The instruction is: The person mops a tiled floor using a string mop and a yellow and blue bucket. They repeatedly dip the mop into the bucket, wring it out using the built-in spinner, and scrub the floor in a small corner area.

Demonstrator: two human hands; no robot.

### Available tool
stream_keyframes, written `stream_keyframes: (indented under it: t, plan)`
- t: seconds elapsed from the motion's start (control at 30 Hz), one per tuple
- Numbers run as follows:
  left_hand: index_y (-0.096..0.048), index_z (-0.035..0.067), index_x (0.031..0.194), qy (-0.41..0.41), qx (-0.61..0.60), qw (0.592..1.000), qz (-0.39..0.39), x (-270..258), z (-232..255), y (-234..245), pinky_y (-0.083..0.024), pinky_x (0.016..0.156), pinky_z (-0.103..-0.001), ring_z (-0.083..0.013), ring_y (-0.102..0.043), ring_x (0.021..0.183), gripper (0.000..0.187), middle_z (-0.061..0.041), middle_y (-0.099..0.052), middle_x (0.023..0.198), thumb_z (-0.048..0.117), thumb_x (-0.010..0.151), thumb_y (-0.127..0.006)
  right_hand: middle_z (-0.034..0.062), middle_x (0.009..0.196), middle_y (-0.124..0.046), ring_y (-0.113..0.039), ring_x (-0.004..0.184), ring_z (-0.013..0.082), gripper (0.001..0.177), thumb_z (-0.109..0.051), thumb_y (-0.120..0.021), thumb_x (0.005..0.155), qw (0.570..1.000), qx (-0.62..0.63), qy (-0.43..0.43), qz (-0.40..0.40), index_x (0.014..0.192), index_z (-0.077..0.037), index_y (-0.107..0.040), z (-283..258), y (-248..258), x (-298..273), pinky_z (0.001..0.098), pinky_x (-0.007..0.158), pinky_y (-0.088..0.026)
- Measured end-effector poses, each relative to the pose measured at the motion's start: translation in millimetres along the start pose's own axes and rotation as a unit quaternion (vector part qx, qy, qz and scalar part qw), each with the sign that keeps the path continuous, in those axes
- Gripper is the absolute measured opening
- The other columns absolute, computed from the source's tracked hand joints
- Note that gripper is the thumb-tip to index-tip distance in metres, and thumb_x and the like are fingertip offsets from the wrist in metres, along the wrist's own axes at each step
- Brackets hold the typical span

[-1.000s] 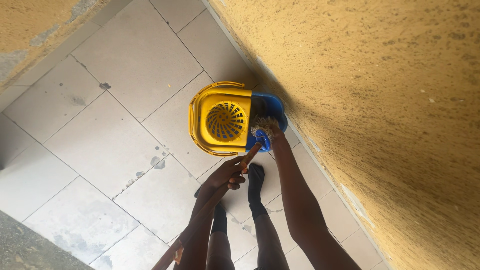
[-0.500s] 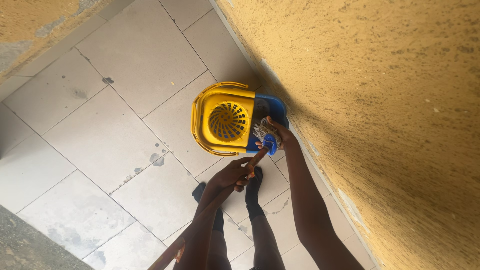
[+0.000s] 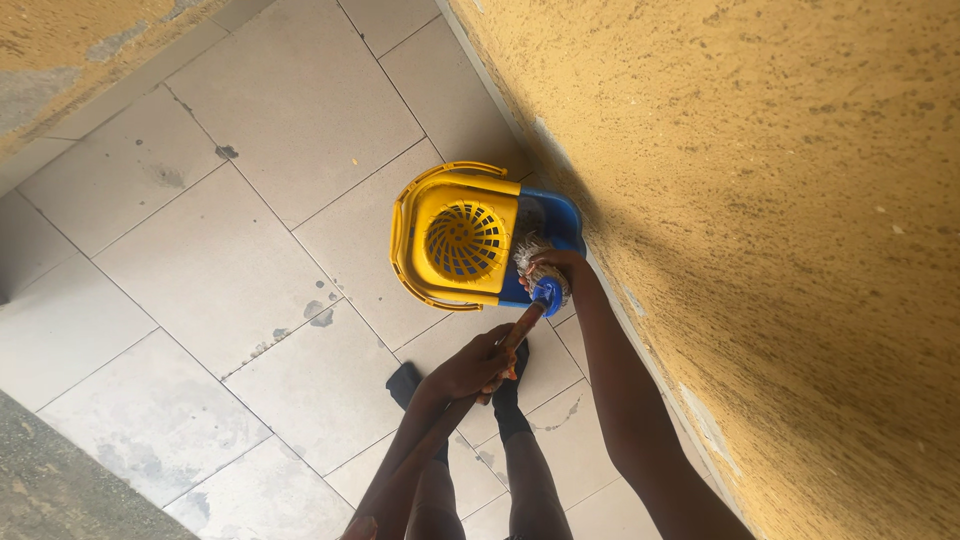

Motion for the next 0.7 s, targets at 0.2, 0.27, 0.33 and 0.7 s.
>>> stream_keyframes:
  t: [0.2,0.27,0.33,0.7]
  plan:
    - [-0.021,0.012,0.161,0.003,0.004,1.000,0.005,-21.0,7.8,-5.7,-0.042,0.041,-0.027,-0.0088,-0.042,0.045,0.066,-0.004,-0.046,0.067,0.012,0.101,-0.049,0.0234,0.094,-0.073,-0.076,0.081,0.0327,0.017,-0.008,-0.070,0.083,0.999,-0.035,0.017,-0.003,0.094,0.005,-0.067,-13.9,2.3,3.6,0.0464,0.077,-0.064]
    - [-0.021,0.011,0.160,0.002,0.009,1.000,0.002,-24.5,8.9,-8.6,-0.042,0.041,-0.027,-0.0094,-0.043,0.044,0.066,-0.004,-0.047,0.066,0.012,0.100,-0.049,0.0229,0.094,-0.073,-0.075,0.080,0.0321,0.018,-0.008,-0.070,0.083,0.999,-0.032,0.021,0.001,0.095,0.004,-0.066,-16.6,5.8,2.5,0.0458,0.077,-0.064]
    - [-0.025,0.009,0.158,-0.003,-0.001,1.000,-0.006,-27.7,9.1,-12.3,-0.042,0.040,-0.027,-0.0080,-0.044,0.046,0.063,-0.002,-0.054,0.070,0.011,0.100,-0.049,0.0223,0.094,-0.073,-0.075,0.079,0.0315,0.018,-0.008,-0.070,0.083,0.999,-0.030,0.024,0.003,0.096,0.004,-0.066,-18.2,6.9,2.7,0.0452,0.076,-0.064]
    - [-0.029,0.007,0.157,-0.006,0.018,1.000,0.009,-26.7,12.2,-13.7,-0.042,0.040,-0.027,-0.0086,-0.042,0.042,0.060,-0.004,-0.045,0.063,0.011,0.100,-0.049,0.0193,0.093,-0.073,-0.075,0.074,0.0282,0.022,-0.010,-0.071,0.083,0.998,0.020,0.061,0.027,0.099,0.004,-0.065,-23.3,-12.5,-15.4,0.0417,0.073,-0.065]
Point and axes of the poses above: each hand's wrist, its own x-axis towards the middle knuckle, its own y-axis out of the back of the hand, z = x × y, the point moved 10 cm from there along x, towards the middle knuckle
